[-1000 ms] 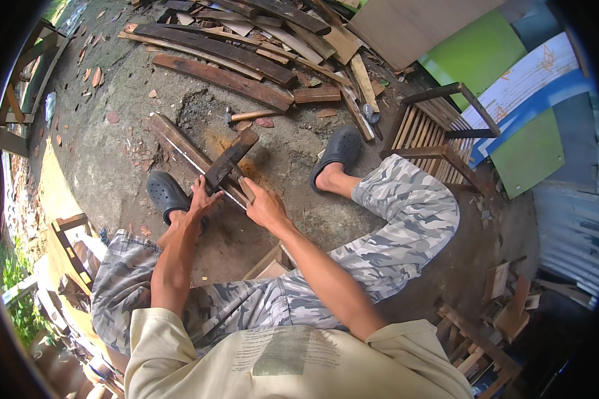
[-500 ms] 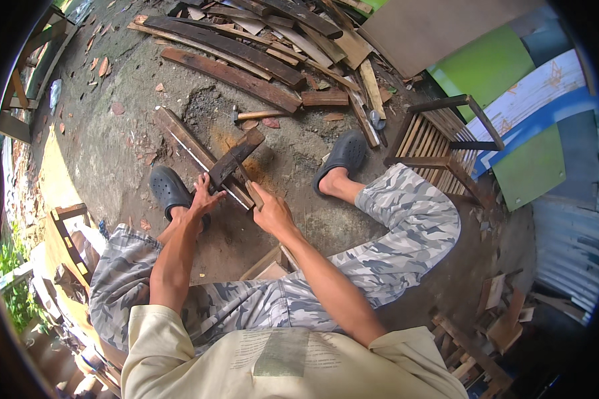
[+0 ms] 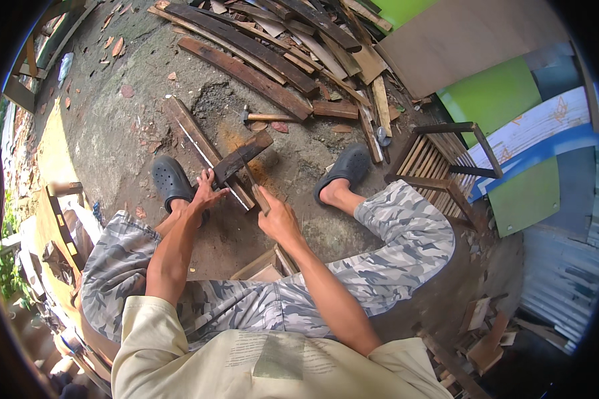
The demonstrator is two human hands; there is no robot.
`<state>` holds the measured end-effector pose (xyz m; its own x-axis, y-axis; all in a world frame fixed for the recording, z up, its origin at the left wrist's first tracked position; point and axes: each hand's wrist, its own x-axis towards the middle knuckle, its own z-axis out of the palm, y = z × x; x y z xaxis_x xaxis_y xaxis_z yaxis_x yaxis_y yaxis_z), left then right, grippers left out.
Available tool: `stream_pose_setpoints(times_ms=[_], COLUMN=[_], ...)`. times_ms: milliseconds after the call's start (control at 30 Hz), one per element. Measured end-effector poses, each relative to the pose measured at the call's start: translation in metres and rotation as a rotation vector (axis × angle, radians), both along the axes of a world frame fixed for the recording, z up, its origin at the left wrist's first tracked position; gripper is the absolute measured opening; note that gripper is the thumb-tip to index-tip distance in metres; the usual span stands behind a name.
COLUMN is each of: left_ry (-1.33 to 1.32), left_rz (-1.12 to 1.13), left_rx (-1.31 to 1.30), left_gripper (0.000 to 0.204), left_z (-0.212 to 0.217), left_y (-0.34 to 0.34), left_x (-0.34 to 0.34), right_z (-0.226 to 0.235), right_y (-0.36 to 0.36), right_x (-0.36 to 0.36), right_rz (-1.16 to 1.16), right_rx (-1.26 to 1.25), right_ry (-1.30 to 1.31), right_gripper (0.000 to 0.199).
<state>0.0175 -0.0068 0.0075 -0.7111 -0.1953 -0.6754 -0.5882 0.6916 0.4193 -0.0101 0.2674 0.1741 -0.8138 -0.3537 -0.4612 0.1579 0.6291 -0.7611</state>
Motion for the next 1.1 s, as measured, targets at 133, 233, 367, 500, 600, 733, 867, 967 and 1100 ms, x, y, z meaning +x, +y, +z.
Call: stream_pose_setpoints(times_ms=[133,233,367,500,600,733,867,967,1100], left_ry=[-0.042,-0.037,-0.008,0.009,-0.01,-0.022,0.021,0.01,-0.007], left_rz=[0.037,0.041,0.017,0.039,0.04,0.05,0.015,0.02,0.042], left_rx=[-0.01,-0.017,0.007,-0.033,-0.008,-0.044,-0.008,-0.015,-0.022], left_gripper=[0.11,0.109,0.106,0.104,0.104,0.107,0.106,0.104,0.104], left_z=[-0.01,-0.005,0.001,-0.002,0.0,0.0,-0.003,-0.007,-0.003], left_y=[-0.006,0.001,0.01,-0.008,0.002,-0.003,0.008,0.002,-0.001], left_x=[0.012,0.004,-0.009,0.013,0.003,0.005,-0.006,0.008,0.009], right_z=[0.077,0.056,-0.028,-0.01,0.039,0.046,-0.01,-0.014,0.049], right_y=[0.034,0.018,-0.017,0.005,0.041,0.016,-0.012,0.005,0.053], right_x=[0.019,0.006,-0.012,0.025,0.039,0.006,-0.024,0.008,0.049], right_rz=[0.06,0.07,0.017,0.009,0.006,0.066,0.043,0.035,0.043], right_rx=[0.016,0.087,0.052,-0.075,-0.081,0.0,0.048,-0.016,-0.055], right_ry=[-0.122,-0.054,0.098,0.059,0.076,0.034,0.065,0.069,0.083], right_gripper=[0.065,0.067,0.065,0.063,0.061,0.062,0.063,0.064,0.064])
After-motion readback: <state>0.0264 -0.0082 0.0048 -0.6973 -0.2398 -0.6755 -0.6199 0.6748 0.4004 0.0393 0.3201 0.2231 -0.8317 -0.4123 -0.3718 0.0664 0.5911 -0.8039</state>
